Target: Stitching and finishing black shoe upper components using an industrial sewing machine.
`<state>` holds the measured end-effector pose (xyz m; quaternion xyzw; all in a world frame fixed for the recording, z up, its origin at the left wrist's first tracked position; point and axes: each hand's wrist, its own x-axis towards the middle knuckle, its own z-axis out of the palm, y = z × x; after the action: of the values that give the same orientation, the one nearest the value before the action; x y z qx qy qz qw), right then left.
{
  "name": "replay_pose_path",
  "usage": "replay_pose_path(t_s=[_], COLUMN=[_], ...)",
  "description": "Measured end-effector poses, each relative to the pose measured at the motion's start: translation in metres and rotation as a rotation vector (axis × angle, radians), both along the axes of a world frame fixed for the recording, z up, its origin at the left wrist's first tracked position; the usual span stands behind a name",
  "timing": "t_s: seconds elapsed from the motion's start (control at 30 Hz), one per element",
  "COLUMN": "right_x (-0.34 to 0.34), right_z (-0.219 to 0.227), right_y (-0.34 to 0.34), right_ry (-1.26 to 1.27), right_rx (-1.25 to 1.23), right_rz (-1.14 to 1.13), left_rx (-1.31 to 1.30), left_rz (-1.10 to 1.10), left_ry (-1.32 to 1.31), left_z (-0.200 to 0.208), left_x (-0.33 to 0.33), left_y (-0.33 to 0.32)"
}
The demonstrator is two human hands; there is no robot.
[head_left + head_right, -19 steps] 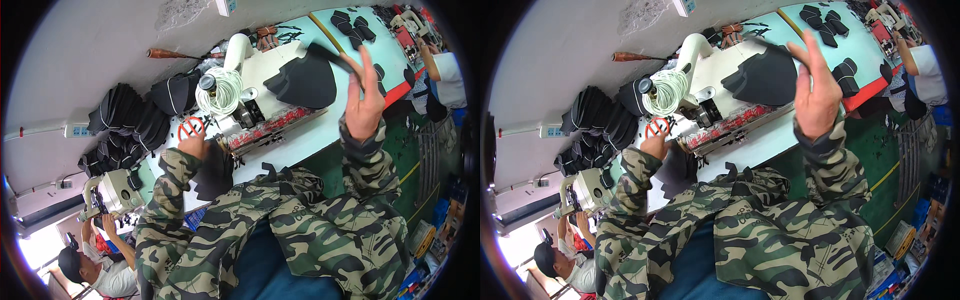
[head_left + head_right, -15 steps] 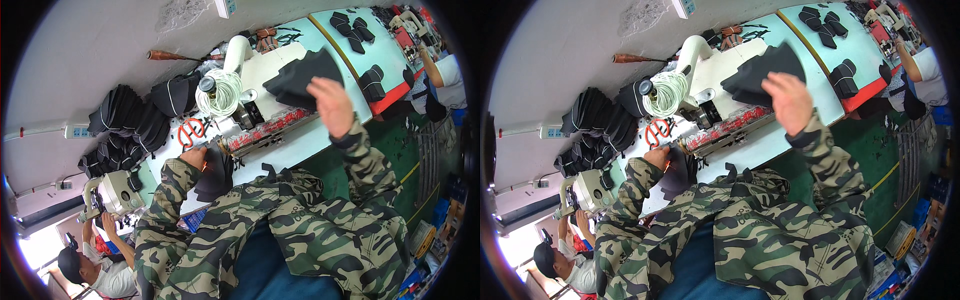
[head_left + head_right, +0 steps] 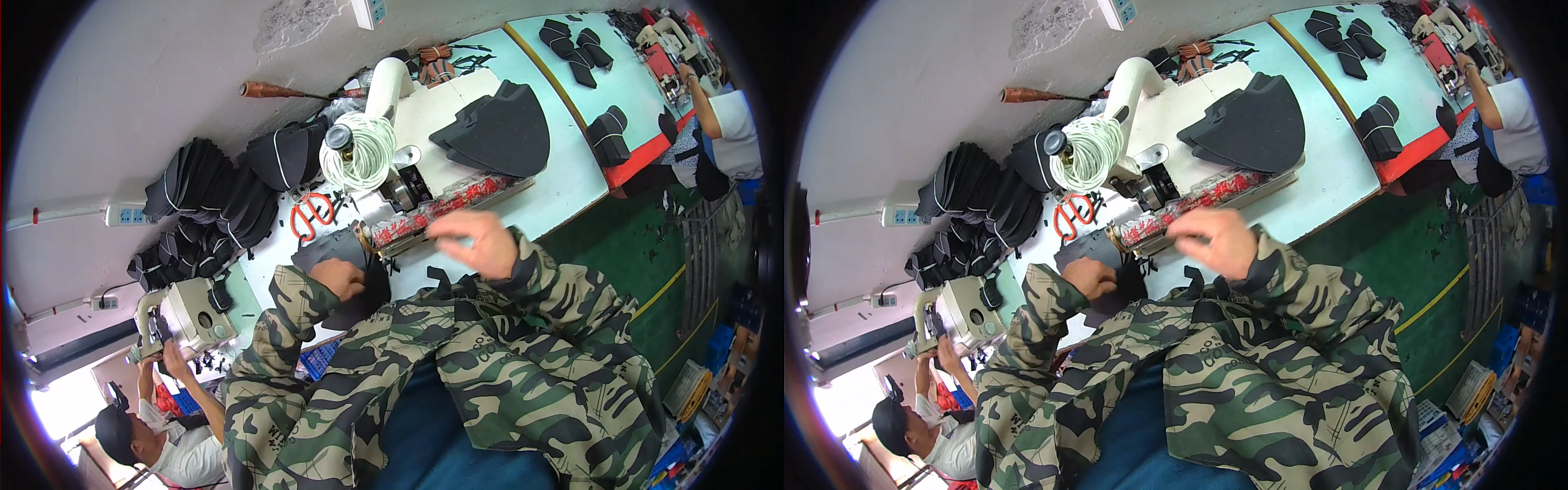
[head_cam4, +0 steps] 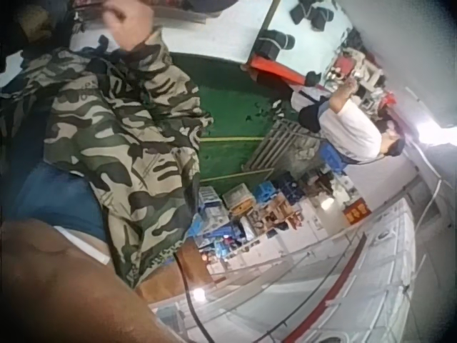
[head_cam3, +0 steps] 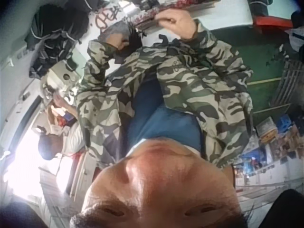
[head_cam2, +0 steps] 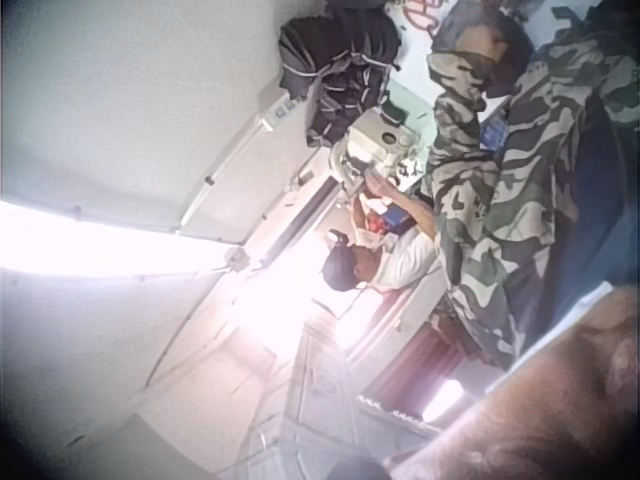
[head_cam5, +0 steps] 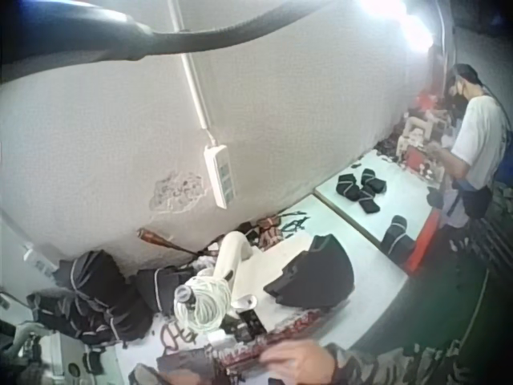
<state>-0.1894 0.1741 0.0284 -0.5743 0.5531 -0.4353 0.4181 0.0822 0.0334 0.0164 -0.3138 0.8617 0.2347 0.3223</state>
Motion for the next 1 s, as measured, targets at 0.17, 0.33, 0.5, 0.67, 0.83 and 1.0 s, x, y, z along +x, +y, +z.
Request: replay_pose_path(t_s=[0.17,0.33,0.5,0.67,0.83,1.0], right_x=[0.033,0.058,0.064,0.025,-0.028,-0.037], right_z=[-0.025,-0.026,-0.038,-0.03,-0.011,0.026], right_y=[-0.002,-0.024,-0.025,-0.016,-0.047,-0.043], right_ry=[-0.28,-0.778,-0.873,-0.64,0.023,0.079], right_rx=[0.251,0.496,0.443,0.323,0.119,-0.001], right_rz=[0.137,-0.044,-0.066,-0.013,0.11,0.024], left_rx=[0.261,0.43,0.279,-0.262,-0.235,0.356], left_rz=[0.066,0.339,0.345,0.183,0.311,0.519], left_ry=[0.574,0.572,0.507,0.633,0.682,0.663], left_z=[0.034,-0.009,0.011,0.005,0.001,0.02], left_x=[-0.045,-0.037,-0.063,-0.093,-0.087,-0.069], left_y=[-0.015,-0.062,-0.068,-0.034,-0.011,-0.005])
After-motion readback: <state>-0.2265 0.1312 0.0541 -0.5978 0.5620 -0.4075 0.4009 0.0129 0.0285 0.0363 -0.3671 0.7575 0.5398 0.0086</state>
